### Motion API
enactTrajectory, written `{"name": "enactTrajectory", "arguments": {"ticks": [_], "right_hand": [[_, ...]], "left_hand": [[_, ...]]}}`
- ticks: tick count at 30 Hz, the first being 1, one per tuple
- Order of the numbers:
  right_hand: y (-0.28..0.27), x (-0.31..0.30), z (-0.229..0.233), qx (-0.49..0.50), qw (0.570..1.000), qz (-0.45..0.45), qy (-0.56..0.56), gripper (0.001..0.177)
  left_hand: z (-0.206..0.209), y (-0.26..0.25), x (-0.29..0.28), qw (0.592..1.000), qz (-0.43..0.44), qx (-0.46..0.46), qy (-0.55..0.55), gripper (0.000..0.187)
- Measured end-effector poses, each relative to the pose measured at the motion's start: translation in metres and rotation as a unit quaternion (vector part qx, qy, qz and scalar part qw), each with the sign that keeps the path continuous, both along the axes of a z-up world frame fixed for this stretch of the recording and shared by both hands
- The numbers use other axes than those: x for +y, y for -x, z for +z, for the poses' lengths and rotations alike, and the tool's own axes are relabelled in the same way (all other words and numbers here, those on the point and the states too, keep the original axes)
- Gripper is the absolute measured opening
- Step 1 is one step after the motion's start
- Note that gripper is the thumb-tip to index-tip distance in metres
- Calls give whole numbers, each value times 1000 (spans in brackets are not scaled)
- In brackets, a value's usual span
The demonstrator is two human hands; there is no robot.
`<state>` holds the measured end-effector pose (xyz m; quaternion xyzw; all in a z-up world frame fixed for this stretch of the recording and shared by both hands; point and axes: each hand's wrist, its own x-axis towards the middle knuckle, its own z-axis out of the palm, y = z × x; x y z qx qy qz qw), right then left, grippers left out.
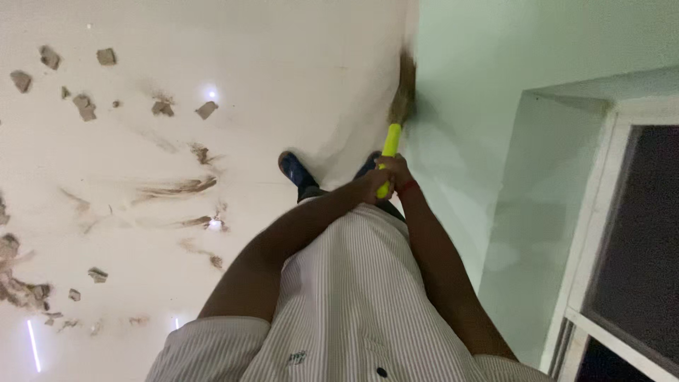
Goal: The person sweeps debris and dust into a pile on the floor using a broom.
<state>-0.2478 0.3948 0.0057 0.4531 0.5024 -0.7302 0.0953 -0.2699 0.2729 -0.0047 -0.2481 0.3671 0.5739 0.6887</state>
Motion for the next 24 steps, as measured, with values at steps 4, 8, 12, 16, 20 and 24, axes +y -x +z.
{"name": "enactTrajectory", "arguments": {"ticks": [4,8,12,16,20,24], "right_hand": [[9,-9,-12,53,988,45,137,42],[23,-49,-18,-135,963,232,-36,55],[59,-80,-26,-209,882,417,-67,64],[86,-123,-56,-142,850,502,-65,62],[103,-164,-69,-115,807,577,-58,58],[116,-196,-71,-67,789,610,-38,55]], "left_hand": [[-13,2,-1,997,41,-27,55,10],[-18,-14,-27,982,128,-70,120,9],[-18,-2,-51,952,245,-98,155,8],[-27,3,-86,917,347,-114,158,9],[-22,10,-114,886,436,-112,111,10],[3,24,-134,855,468,-82,209,8]]}}
